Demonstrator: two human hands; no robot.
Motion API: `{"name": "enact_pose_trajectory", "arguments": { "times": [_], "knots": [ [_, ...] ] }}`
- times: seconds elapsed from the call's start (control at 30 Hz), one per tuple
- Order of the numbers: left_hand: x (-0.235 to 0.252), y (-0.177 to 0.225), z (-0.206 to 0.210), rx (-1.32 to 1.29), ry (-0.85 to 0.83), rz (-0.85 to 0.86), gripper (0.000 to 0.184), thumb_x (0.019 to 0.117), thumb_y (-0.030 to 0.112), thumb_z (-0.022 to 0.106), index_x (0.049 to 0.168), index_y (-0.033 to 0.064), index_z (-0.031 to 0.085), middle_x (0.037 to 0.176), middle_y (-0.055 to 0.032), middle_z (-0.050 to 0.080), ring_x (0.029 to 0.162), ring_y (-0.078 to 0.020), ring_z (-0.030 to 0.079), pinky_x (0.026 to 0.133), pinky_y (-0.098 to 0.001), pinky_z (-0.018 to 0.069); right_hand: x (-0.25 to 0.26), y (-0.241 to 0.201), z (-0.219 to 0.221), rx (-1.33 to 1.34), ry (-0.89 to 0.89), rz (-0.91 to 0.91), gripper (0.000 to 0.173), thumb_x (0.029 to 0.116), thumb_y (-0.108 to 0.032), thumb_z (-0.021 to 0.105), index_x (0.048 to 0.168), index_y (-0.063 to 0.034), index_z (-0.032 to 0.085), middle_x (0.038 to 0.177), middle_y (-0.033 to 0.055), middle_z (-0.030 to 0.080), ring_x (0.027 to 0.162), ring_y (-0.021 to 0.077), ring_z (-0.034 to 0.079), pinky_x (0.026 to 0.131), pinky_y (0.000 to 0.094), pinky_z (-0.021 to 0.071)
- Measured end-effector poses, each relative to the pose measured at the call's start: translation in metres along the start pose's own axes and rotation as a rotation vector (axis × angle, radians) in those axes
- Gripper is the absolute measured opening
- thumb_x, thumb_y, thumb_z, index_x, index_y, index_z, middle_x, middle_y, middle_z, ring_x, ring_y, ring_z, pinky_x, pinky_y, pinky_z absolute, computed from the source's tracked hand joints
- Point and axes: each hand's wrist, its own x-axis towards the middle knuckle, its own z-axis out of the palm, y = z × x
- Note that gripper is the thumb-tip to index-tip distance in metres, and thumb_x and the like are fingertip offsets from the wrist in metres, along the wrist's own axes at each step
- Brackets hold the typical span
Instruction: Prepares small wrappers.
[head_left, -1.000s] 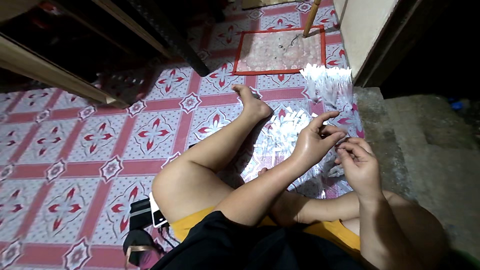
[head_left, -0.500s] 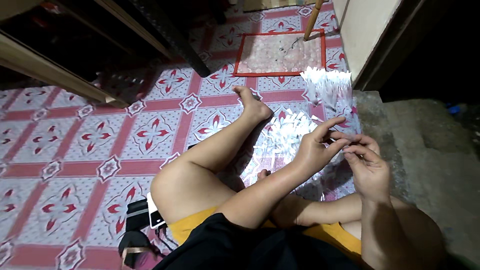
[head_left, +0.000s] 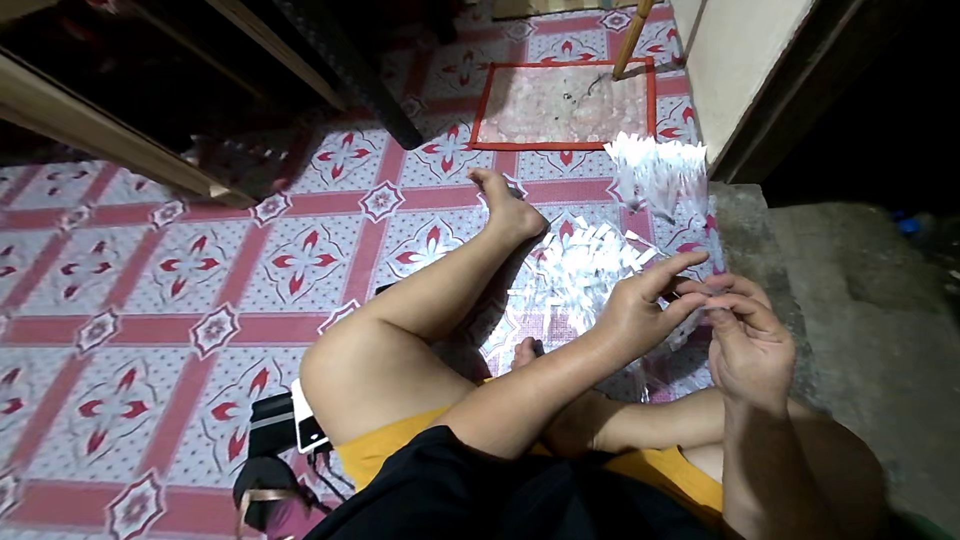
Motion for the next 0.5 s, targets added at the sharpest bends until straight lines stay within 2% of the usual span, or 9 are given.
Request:
{"name": "enact_pose_trajectory", "arguments": {
  "times": [0.07,0.17,0.27,0.37,0.5],
  "knots": [
    [-0.002,-0.003,0.002,0.025,0.008,0.04,0.051,0.0897,0.004,0.078,0.137,0.001,0.059,0.106,-0.0045,0.076,0.089,-0.0149,0.075,0.085,-0.0357,0.0652,-0.001,0.004,-0.002,0.018,0.012,-0.006,0.022,0.0948,-0.005,0.07,0.117,-0.0016,0.072,0.129,0.014,0.064,0.118,0.0283,0.063,0.098,0.0397,0.0576],
    [-0.003,-0.006,0.006,0.11,0.024,0.083,0.049,0.0883,0.007,0.08,0.135,0.0022,0.064,0.102,-0.0016,0.077,0.086,-0.0117,0.075,0.083,-0.0336,0.065,-0.002,0.005,-0.002,0.032,0.027,-0.003,0.019,0.0948,-0.005,0.07,0.114,-0.0014,0.072,0.123,0.013,0.066,0.114,0.0266,0.064,0.096,0.0387,0.0578],
    [-0.006,-0.014,0.009,0.177,0.042,0.108,0.048,0.0884,0.01,0.081,0.134,0.0076,0.067,0.101,0.0013,0.077,0.085,-0.0095,0.074,0.081,-0.0321,0.0648,-0.001,0.004,0.001,0.059,0.049,-0.016,0.019,0.0944,-0.005,0.07,0.113,-0.0013,0.071,0.119,0.0128,0.067,0.112,0.0262,0.064,0.094,0.0387,0.0579],
    [-0.009,-0.021,0.012,0.239,0.025,0.117,0.05,0.0899,0.014,0.08,0.138,0.0115,0.065,0.103,0.0029,0.076,0.087,-0.0088,0.074,0.081,-0.0323,0.0647,-0.002,0.005,0.003,0.076,0.071,-0.025,0.02,0.0944,-0.005,0.07,0.114,-0.001,0.07,0.119,0.0126,0.066,0.112,0.0256,0.064,0.095,0.0385,0.0576],
    [-0.012,-0.028,0.018,0.258,0.008,0.111,0.052,0.0927,0.015,0.077,0.142,0.0102,0.06,0.103,0.0024,0.076,0.087,-0.0082,0.073,0.082,-0.032,0.064,-0.001,0.005,0.007,0.072,0.095,-0.045,0.019,0.0947,-0.004,0.069,0.113,-0.0015,0.07,0.116,0.0119,0.066,0.108,0.0248,0.065,0.093,0.0386,0.0583]
  ]
}}
